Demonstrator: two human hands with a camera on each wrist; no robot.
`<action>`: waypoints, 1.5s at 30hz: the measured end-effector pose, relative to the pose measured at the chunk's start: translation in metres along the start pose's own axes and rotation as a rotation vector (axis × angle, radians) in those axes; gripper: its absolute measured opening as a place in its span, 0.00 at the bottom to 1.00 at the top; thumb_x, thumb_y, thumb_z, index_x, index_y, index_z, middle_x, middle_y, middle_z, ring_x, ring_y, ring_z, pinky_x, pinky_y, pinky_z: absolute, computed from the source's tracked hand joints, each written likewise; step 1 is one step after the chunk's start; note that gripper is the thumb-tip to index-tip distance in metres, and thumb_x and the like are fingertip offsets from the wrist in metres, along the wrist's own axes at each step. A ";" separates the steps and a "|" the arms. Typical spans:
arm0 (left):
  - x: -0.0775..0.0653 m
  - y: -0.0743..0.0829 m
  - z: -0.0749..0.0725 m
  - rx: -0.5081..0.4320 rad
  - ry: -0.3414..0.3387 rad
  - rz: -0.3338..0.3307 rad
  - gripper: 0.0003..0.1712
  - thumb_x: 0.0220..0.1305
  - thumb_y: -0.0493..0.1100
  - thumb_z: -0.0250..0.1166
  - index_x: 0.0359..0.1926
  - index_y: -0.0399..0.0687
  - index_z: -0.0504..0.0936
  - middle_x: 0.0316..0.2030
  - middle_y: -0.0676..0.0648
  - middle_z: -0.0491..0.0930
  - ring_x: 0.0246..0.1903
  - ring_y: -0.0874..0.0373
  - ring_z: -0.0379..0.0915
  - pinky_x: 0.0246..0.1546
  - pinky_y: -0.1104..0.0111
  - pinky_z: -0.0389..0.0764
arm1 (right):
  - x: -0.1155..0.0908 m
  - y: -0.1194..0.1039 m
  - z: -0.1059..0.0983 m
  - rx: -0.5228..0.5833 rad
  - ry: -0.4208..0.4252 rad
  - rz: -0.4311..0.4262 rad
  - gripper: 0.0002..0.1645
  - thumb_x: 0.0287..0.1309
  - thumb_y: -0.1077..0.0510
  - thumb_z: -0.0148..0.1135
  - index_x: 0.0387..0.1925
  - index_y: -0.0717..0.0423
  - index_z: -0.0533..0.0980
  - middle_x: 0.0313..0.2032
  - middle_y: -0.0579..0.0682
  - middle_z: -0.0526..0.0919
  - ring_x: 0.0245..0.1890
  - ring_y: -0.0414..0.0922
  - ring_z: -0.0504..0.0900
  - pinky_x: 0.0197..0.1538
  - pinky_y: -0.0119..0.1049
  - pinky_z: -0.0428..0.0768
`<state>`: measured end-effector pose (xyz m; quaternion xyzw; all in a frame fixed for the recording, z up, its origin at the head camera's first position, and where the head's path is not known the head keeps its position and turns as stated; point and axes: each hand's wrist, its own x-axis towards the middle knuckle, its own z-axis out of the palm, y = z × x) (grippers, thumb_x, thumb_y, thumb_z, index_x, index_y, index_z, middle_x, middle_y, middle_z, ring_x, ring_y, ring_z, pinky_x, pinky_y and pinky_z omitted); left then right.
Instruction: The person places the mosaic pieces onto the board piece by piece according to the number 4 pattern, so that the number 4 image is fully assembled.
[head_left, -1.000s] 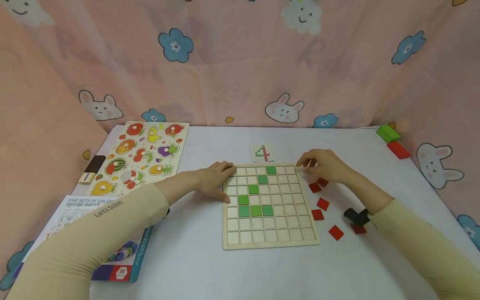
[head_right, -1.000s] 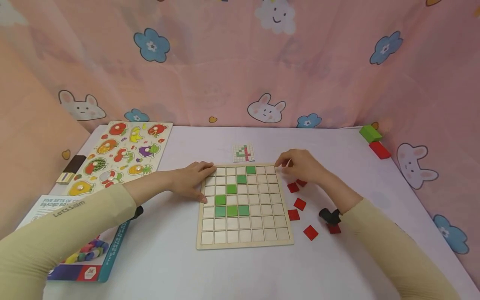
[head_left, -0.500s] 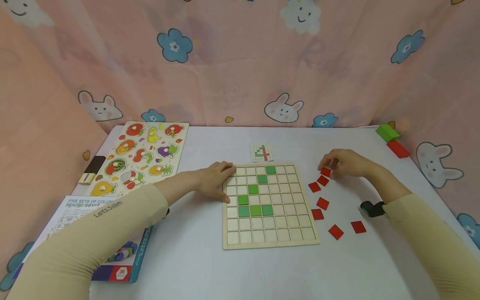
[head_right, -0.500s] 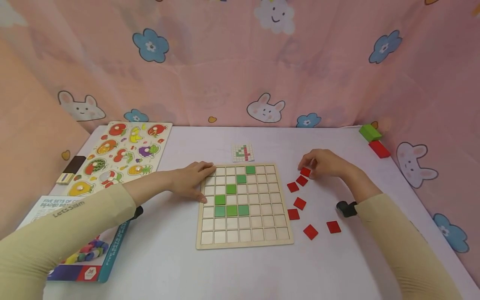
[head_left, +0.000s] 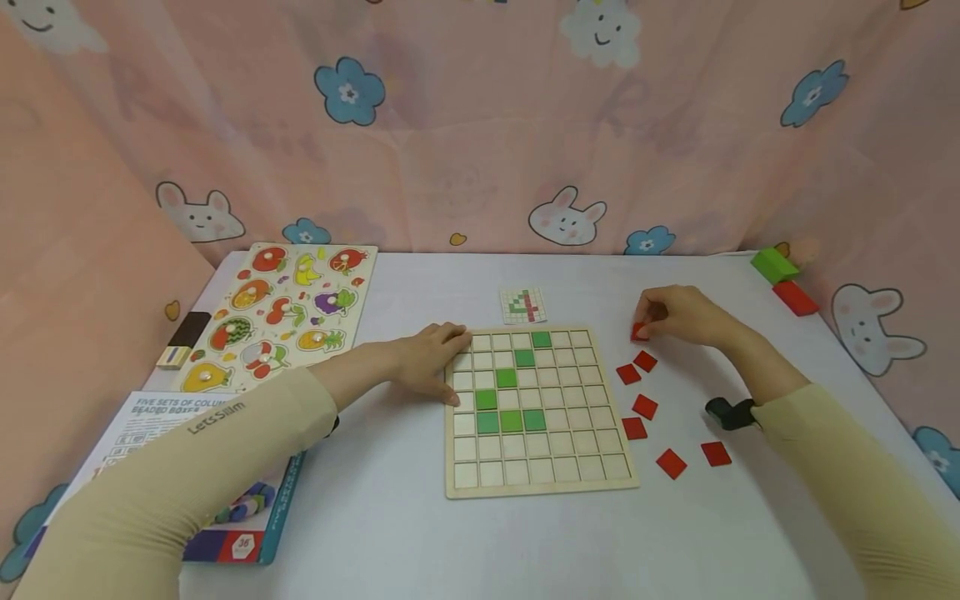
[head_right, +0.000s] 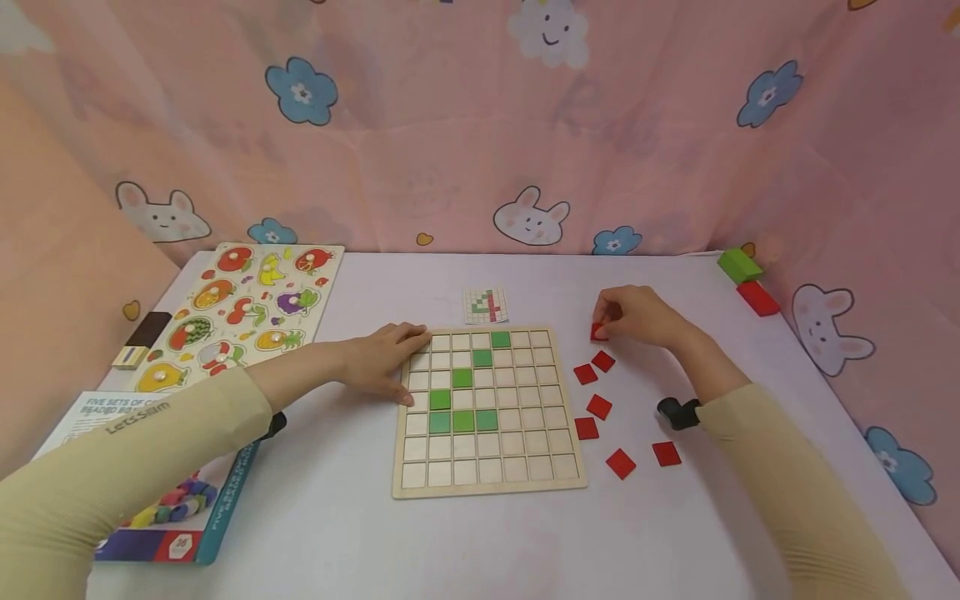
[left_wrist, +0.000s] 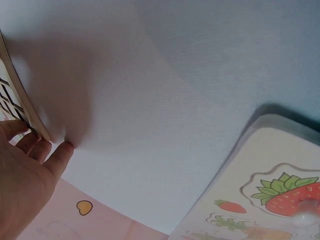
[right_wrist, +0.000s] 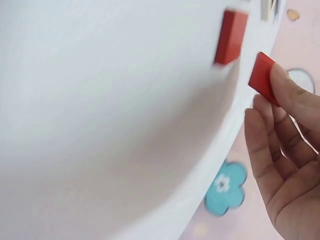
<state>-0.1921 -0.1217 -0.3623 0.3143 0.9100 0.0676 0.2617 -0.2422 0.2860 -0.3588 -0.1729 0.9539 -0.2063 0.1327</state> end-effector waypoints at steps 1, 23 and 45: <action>0.000 0.000 0.000 0.000 0.000 0.001 0.60 0.60 0.64 0.66 0.79 0.42 0.42 0.78 0.39 0.43 0.77 0.43 0.42 0.76 0.51 0.56 | 0.001 -0.006 0.001 0.020 0.015 -0.017 0.06 0.57 0.60 0.69 0.36 0.55 0.80 0.33 0.50 0.83 0.38 0.46 0.75 0.38 0.30 0.76; -0.003 0.002 -0.002 0.014 -0.006 -0.004 0.60 0.60 0.64 0.66 0.79 0.42 0.42 0.79 0.39 0.42 0.77 0.42 0.42 0.76 0.51 0.56 | 0.027 -0.101 0.057 0.126 -0.024 -0.217 0.04 0.56 0.62 0.69 0.34 0.53 0.85 0.32 0.48 0.88 0.33 0.41 0.80 0.40 0.34 0.79; -0.002 0.001 0.000 0.013 0.007 0.015 0.60 0.60 0.64 0.66 0.78 0.40 0.43 0.78 0.37 0.43 0.77 0.41 0.43 0.76 0.50 0.57 | 0.008 -0.039 0.015 0.041 -0.081 -0.129 0.09 0.57 0.59 0.68 0.41 0.48 0.83 0.39 0.47 0.85 0.41 0.44 0.79 0.42 0.35 0.78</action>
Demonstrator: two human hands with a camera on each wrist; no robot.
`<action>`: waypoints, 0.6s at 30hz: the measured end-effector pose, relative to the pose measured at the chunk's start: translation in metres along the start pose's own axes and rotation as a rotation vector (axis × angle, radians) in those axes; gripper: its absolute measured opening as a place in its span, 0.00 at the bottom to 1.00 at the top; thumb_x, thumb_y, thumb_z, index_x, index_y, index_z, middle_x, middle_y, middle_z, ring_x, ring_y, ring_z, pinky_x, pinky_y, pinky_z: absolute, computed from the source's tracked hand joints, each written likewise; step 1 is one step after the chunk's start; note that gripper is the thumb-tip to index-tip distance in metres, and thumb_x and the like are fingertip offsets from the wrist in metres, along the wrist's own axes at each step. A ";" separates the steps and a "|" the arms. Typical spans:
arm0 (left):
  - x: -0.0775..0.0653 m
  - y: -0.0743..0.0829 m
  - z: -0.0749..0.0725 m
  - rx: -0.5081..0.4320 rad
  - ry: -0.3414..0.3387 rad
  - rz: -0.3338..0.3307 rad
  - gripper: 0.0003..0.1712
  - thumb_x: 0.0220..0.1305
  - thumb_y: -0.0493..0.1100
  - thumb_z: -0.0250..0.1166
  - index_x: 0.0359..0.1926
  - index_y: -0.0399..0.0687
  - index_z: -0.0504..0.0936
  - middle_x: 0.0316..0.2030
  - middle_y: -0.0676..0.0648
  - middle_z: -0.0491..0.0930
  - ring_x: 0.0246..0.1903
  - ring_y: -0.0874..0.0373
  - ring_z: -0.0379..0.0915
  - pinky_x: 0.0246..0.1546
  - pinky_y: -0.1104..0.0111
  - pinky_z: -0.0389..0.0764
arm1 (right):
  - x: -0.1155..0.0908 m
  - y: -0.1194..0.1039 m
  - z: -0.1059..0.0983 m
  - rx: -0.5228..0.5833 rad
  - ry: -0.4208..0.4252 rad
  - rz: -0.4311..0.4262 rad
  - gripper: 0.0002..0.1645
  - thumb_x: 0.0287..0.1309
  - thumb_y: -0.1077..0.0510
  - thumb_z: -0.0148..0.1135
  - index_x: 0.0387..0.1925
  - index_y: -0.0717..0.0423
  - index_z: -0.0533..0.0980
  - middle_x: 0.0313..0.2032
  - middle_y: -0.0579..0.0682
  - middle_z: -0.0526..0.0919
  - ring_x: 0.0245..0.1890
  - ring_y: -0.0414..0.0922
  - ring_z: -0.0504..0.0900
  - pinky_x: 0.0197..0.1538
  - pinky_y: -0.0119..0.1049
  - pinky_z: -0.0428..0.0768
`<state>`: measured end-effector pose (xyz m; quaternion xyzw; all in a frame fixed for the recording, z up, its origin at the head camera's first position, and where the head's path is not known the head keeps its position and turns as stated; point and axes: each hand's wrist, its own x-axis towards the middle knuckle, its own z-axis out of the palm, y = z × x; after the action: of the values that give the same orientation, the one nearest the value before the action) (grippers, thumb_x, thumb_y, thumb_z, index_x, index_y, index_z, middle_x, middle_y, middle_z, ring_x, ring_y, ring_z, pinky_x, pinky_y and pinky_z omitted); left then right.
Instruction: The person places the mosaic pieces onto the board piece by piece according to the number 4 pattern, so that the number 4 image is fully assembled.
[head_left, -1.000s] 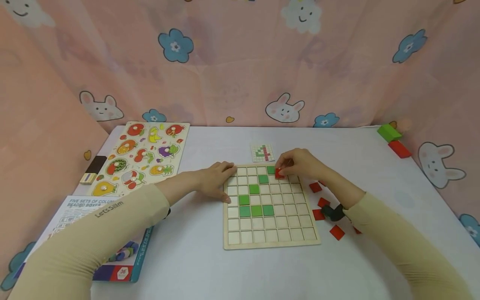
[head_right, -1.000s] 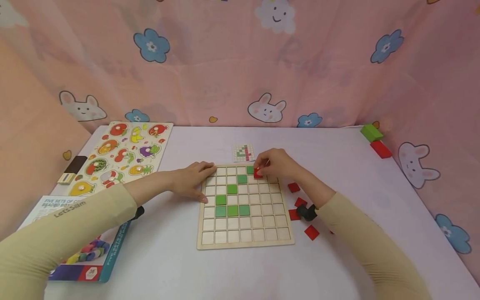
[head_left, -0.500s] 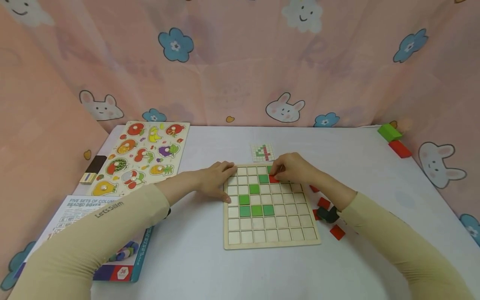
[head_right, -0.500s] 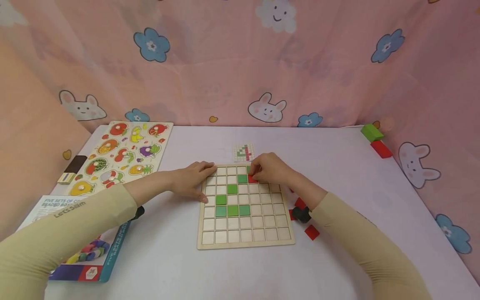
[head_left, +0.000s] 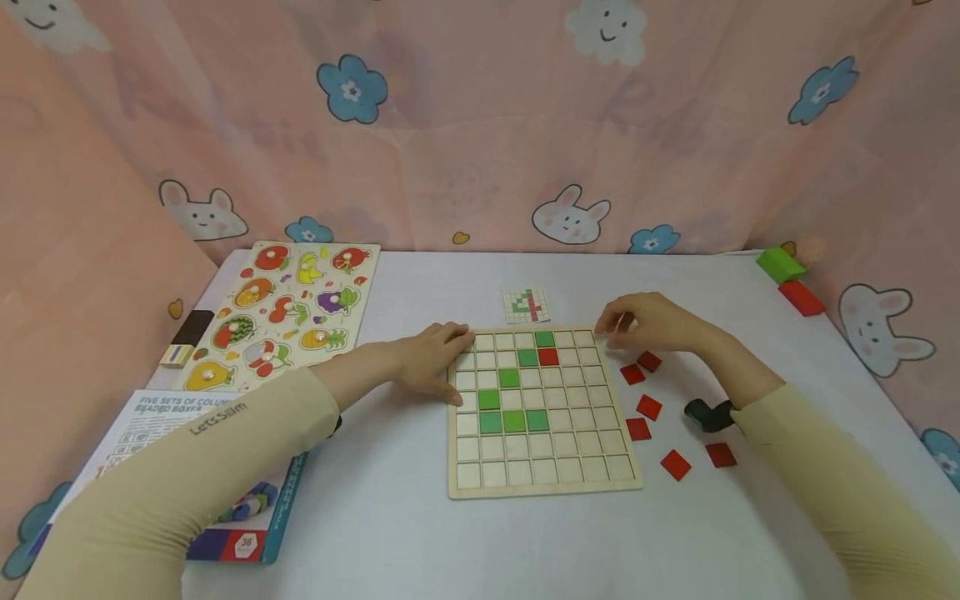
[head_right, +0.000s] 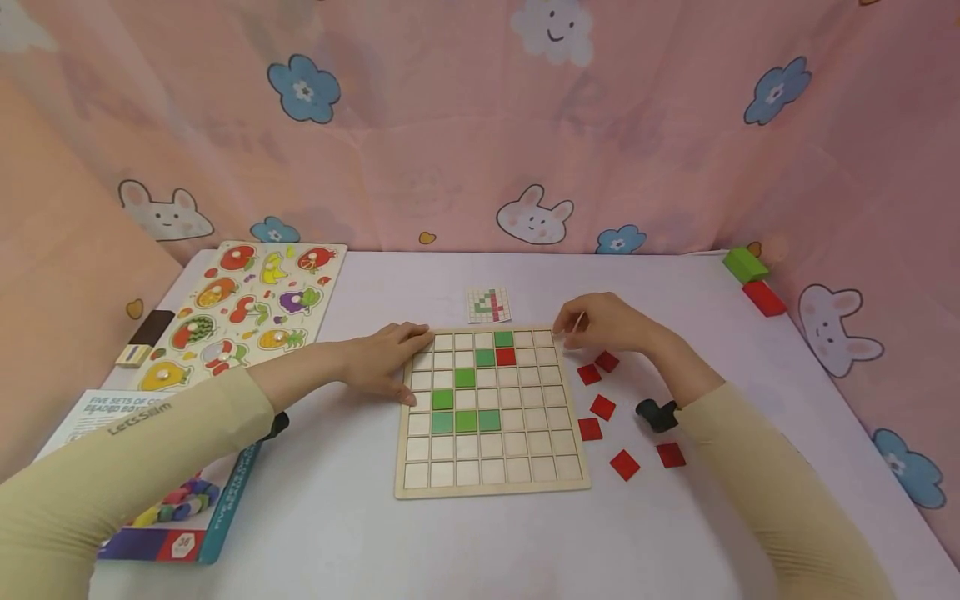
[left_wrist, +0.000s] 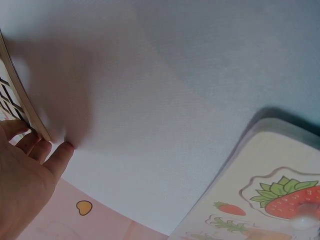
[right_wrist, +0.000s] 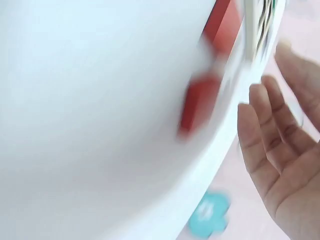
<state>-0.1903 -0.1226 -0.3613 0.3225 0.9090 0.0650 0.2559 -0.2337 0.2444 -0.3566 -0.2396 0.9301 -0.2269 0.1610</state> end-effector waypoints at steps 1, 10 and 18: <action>0.000 0.000 0.000 0.000 -0.001 0.001 0.60 0.60 0.63 0.66 0.78 0.40 0.43 0.78 0.37 0.43 0.77 0.41 0.43 0.76 0.50 0.57 | -0.004 0.007 -0.004 0.006 -0.013 0.022 0.10 0.56 0.59 0.68 0.41 0.48 0.83 0.40 0.47 0.85 0.42 0.45 0.78 0.42 0.35 0.78; 0.000 0.000 0.000 -0.001 -0.003 0.000 0.60 0.60 0.63 0.66 0.78 0.40 0.43 0.78 0.37 0.44 0.77 0.41 0.44 0.76 0.50 0.57 | -0.028 0.046 -0.017 0.049 -0.185 0.124 0.17 0.45 0.56 0.77 0.41 0.41 0.84 0.47 0.47 0.81 0.49 0.48 0.74 0.49 0.38 0.74; 0.001 -0.001 0.001 -0.017 -0.007 -0.023 0.60 0.60 0.63 0.67 0.79 0.43 0.42 0.78 0.39 0.43 0.78 0.43 0.42 0.76 0.51 0.56 | -0.027 0.049 -0.012 0.014 -0.153 0.110 0.13 0.45 0.58 0.77 0.36 0.44 0.84 0.42 0.48 0.81 0.45 0.47 0.74 0.45 0.37 0.74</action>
<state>-0.1911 -0.1226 -0.3630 0.3102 0.9112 0.0687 0.2623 -0.2347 0.3004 -0.3653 -0.2036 0.9252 -0.2052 0.2456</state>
